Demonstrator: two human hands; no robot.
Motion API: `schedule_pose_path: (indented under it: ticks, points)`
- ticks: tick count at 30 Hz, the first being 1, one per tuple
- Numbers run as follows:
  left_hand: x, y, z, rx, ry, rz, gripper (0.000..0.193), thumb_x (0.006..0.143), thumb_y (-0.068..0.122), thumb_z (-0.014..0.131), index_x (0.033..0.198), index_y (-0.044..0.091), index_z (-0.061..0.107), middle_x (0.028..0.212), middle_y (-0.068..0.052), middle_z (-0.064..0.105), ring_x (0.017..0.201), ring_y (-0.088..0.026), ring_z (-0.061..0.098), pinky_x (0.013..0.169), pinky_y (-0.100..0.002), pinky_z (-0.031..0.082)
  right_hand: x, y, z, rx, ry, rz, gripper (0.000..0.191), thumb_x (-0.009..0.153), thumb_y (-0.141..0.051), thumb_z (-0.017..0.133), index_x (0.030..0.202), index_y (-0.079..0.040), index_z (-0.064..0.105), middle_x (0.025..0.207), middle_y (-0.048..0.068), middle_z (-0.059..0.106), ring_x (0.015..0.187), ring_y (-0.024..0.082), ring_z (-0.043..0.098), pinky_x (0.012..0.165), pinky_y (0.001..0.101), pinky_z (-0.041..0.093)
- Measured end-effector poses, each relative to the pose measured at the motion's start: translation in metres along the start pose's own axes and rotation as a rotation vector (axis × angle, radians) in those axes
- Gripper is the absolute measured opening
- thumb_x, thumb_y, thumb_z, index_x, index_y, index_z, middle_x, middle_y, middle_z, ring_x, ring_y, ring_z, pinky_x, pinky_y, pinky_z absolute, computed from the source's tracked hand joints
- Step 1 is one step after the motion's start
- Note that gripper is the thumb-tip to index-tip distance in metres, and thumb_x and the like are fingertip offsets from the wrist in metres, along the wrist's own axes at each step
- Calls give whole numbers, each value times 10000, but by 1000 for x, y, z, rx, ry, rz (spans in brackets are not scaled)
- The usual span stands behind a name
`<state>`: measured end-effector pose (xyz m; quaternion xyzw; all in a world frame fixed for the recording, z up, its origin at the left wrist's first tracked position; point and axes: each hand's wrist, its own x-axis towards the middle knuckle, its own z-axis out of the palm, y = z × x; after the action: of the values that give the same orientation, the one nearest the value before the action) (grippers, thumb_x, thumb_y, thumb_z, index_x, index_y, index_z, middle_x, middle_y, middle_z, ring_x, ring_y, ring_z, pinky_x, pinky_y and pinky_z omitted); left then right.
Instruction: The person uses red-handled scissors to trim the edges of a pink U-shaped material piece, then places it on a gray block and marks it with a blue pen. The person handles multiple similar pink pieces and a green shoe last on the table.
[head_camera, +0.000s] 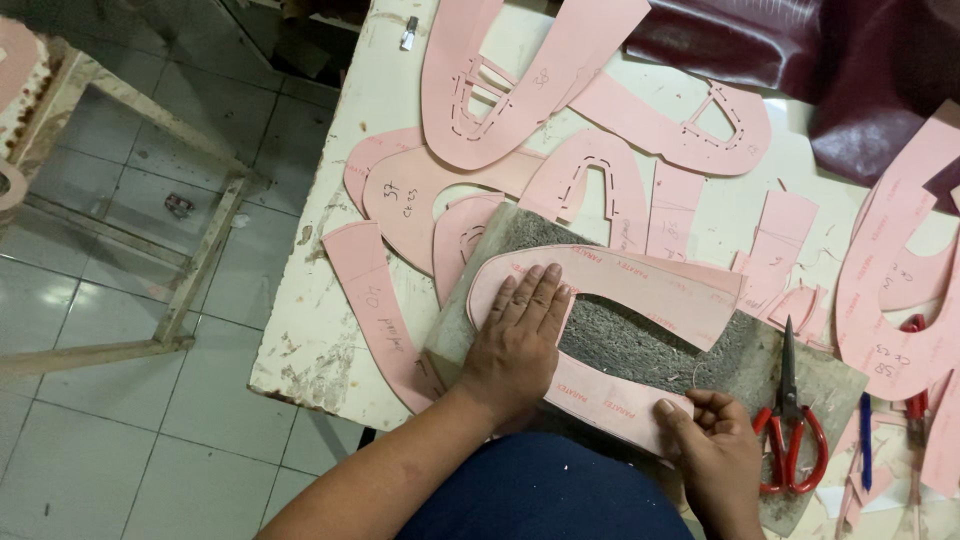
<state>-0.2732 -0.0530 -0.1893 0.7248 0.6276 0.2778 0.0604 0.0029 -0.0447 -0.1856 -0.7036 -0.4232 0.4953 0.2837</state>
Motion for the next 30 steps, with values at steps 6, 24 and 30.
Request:
schedule_pose_path:
  ticks: [6,24,30]
  points:
    - [-1,-1,1,-12,0,2,520,983,150,450,1435,-91,533,1559,-284,464,1496,-388,401,1267,-502,217,2,3,-2,-16,6,15,407,868,-109,756,1199,33,568,850,99,672,655,114,609,526,245,478]
    - [1,1,-1,57,4,3,492,979,119,458,1411,-91,565,1550,-276,476,1482,-384,431,1270,-485,256,-3,-5,1,-76,20,14,399,868,-127,762,1188,33,586,846,87,678,660,113,618,543,246,491]
    - [16,2,0,153,37,31,352,974,119,527,1271,-36,635,1433,-232,568,1327,-362,531,1154,-453,375,-3,-4,4,-83,47,37,414,851,-124,771,1193,21,589,842,79,670,648,111,597,530,259,499]
